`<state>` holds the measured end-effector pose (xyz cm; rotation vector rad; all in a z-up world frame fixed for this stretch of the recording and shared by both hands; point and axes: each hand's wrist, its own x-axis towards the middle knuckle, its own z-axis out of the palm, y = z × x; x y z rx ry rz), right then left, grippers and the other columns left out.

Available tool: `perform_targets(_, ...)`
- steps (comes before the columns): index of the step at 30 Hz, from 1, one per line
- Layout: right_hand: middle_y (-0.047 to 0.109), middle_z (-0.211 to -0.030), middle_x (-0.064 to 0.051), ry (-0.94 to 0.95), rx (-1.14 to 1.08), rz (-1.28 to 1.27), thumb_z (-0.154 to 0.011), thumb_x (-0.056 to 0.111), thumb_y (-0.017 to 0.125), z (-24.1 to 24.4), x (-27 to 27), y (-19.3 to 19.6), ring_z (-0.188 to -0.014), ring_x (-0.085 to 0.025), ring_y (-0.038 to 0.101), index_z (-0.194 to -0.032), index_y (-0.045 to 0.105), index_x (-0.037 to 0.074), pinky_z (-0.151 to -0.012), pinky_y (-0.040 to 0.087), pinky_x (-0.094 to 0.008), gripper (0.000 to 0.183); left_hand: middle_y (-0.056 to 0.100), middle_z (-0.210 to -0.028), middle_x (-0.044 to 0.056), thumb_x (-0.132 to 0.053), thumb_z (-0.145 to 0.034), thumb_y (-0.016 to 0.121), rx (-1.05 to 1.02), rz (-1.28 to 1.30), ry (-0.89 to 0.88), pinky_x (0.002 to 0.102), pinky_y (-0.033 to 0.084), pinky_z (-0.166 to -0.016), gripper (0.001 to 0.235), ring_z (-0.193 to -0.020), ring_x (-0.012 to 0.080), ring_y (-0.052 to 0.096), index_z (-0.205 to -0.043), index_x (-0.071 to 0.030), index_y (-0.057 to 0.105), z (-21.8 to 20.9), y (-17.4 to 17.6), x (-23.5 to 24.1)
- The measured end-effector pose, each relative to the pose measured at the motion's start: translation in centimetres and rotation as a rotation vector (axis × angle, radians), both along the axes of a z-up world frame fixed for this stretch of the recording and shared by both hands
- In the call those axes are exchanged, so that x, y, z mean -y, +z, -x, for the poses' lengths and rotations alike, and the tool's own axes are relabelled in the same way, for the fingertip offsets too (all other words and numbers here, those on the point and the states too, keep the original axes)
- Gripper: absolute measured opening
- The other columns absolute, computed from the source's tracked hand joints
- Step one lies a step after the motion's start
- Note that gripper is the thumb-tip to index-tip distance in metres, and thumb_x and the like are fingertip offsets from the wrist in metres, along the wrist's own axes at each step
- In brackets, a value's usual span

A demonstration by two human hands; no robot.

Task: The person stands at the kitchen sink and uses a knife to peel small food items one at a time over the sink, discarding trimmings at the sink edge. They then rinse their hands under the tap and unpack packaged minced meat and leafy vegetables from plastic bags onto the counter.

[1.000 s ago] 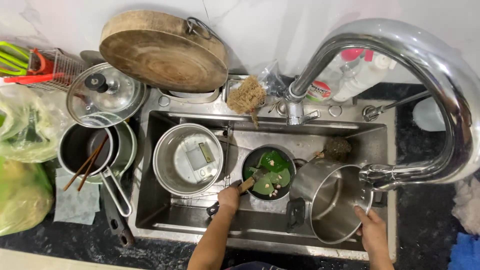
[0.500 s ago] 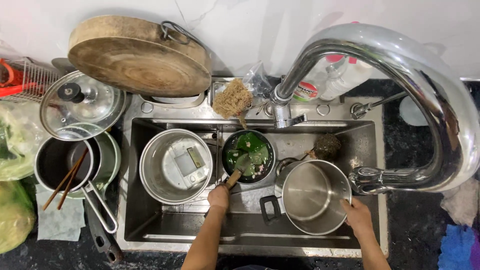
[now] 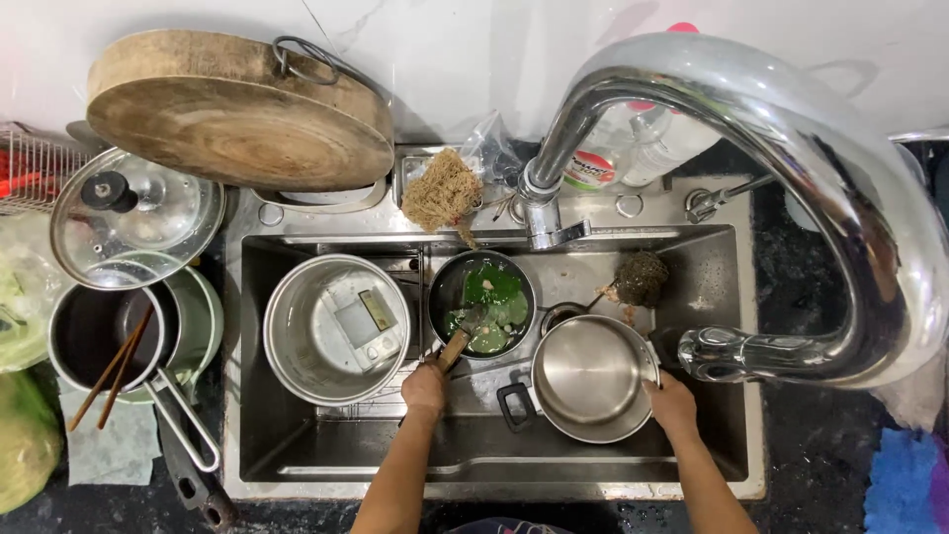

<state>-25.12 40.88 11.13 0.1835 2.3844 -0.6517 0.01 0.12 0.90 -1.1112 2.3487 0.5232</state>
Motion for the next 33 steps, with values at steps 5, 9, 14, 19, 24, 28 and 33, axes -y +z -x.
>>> perform_targets(5,0.078,-0.092,-0.019,0.030,0.046,-0.060,-0.097,0.029,0.063,0.0,-0.4,-2.9,-0.074,-0.031,0.074,-0.131,0.069,0.012,-0.079,0.057,-0.045,0.038,0.073,-0.115,0.016,-0.018,-0.101,0.052,-0.021,0.041,0.023,0.045,0.059,-0.084,0.024,-0.102,0.0337,0.073,-0.121,-0.008,0.061,-1.2,-1.7,0.0)
perform_targets(9,0.076,-0.097,-0.025,-0.053,0.183,0.003,-0.101,0.029,0.058,0.6,-0.9,-1.7,-0.076,-0.035,0.072,-0.133,0.067,0.010,-0.076,0.062,-0.050,0.038,0.061,-0.127,0.019,-0.038,-0.085,0.073,-0.029,-0.006,0.058,0.045,0.055,-0.090,0.060,-0.115,0.0376,0.062,-0.131,-0.006,0.053,1.5,11.8,-0.9)
perform_targets(14,0.070,-0.116,-0.013,0.274,-0.246,0.036,-0.102,0.026,0.062,2.2,-1.4,4.0,-0.098,-0.026,0.066,-0.131,0.069,0.011,-0.086,0.050,-0.035,0.034,0.067,-0.137,0.021,-0.027,-0.088,0.071,-0.849,-0.050,-0.031,0.042,0.052,-0.094,0.062,-0.113,0.0356,0.066,-0.144,-0.005,0.057,2.5,20.4,-3.4)
perform_targets(19,0.072,-0.121,-0.011,-0.110,-0.176,0.694,-0.102,0.017,0.054,4.1,4.0,15.2,-0.098,-0.020,0.066,-0.132,0.068,0.004,-0.083,0.053,-0.032,0.035,0.078,-0.103,0.012,-0.035,-0.097,0.067,-0.764,-0.508,0.563,0.031,0.055,-0.083,0.041,-0.091,0.0184,0.072,-0.123,-0.004,0.073,3.8,14.2,-3.8)
perform_targets(24,0.066,-0.134,-0.013,-0.271,-0.346,1.331,-0.112,0.037,0.028,2.8,10.5,31.2,-0.130,-0.022,0.062,-0.136,0.059,0.008,-0.113,0.051,-0.036,0.049,0.080,-0.094,0.006,-0.033,-0.099,0.064,-0.911,-0.717,0.677,0.028,0.055,-0.076,0.037,-0.079,0.0118,0.069,-0.118,-0.003,0.075,2.9,13.0,-3.4)
perform_targets(28,0.066,-0.130,-0.023,-0.054,-0.370,1.354,-0.116,0.035,0.030,3.8,11.7,31.1,-0.126,-0.030,0.063,-0.131,0.061,-0.002,-0.117,0.048,-0.043,0.050,0.079,-0.091,0.010,-0.027,-0.094,0.067,-0.802,-0.452,0.472,0.032,0.055,-0.072,0.029,-0.076,0.0188,0.072,-0.112,-0.008,0.078,6.0,20.0,-3.3)
perform_targets(33,0.071,-0.108,-0.017,-0.310,-0.261,1.281,-0.099,0.018,0.055,2.8,11.8,16.7,-0.090,-0.024,0.067,-0.122,0.065,-0.002,-0.079,0.057,-0.035,0.032,0.076,-0.097,0.015,-0.023,-0.093,0.071,-0.863,-0.135,0.254,0.037,0.054,-0.071,0.019,-0.082,0.0298,0.071,-0.100,-0.008,0.081,9.0,18.6,-2.3)
